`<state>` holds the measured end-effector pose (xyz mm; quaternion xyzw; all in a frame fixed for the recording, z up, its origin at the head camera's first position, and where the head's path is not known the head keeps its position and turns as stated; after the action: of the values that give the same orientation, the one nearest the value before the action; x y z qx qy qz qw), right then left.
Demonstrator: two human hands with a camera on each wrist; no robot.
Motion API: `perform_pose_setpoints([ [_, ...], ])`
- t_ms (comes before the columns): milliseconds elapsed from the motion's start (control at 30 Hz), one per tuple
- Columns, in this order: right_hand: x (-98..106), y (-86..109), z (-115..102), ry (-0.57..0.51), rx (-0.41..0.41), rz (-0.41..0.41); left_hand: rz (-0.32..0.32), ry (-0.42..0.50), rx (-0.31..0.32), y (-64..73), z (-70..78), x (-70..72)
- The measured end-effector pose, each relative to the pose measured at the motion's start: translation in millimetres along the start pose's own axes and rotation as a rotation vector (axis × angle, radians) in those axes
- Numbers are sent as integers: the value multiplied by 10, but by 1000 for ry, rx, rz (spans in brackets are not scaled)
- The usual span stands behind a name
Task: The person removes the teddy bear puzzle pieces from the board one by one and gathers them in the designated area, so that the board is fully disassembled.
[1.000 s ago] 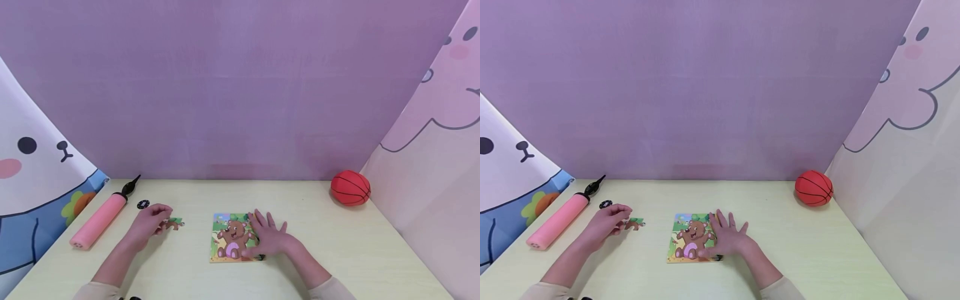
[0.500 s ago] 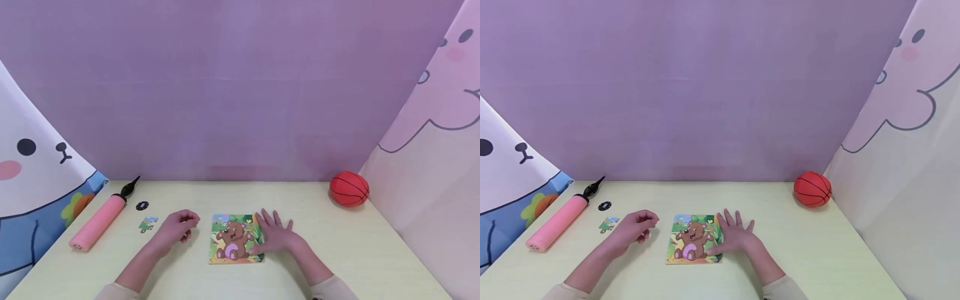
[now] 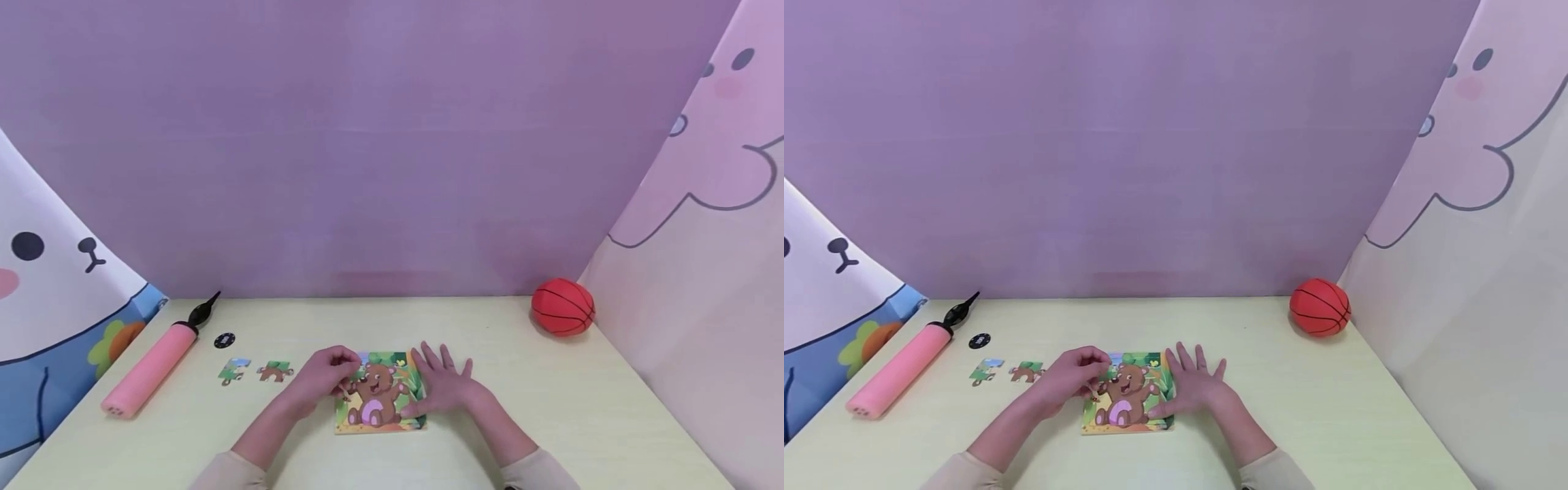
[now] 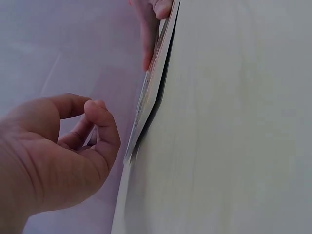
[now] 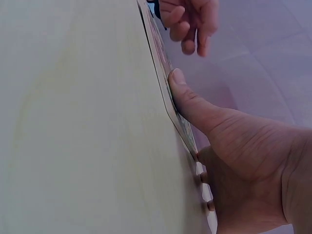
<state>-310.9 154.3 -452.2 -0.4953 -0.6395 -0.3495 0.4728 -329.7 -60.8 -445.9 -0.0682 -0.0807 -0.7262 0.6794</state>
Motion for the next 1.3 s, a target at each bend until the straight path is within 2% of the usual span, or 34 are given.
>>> perform_pose_setpoints([
  [167, -19, -17, -15, 2, -4, -4, -53, 34, 1, -7, -3, -149],
  [333, -18, -30, -19, 11, -5, -2, -78, 14, -12, -43, -16, -279],
  [833, 8, -15, -17, 14, -15, -6, -69, -36, -46, -65, 26, -529],
  [1300, 0, -7, -5, -1, -17, 0, -54, -38, 55, -86, 4, -599],
])
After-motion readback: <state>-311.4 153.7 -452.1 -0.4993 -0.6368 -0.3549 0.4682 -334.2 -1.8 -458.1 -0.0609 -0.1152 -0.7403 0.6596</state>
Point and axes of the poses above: each hand's wrist, its own y-axis away from the middle knuckle, its own x-axis out of the back of the hand, z = x × y, the point moved 8 cm from there along -y, towards the middle knuckle, and after that the axes turned 14 degrees about z, right-handed, at the moved point
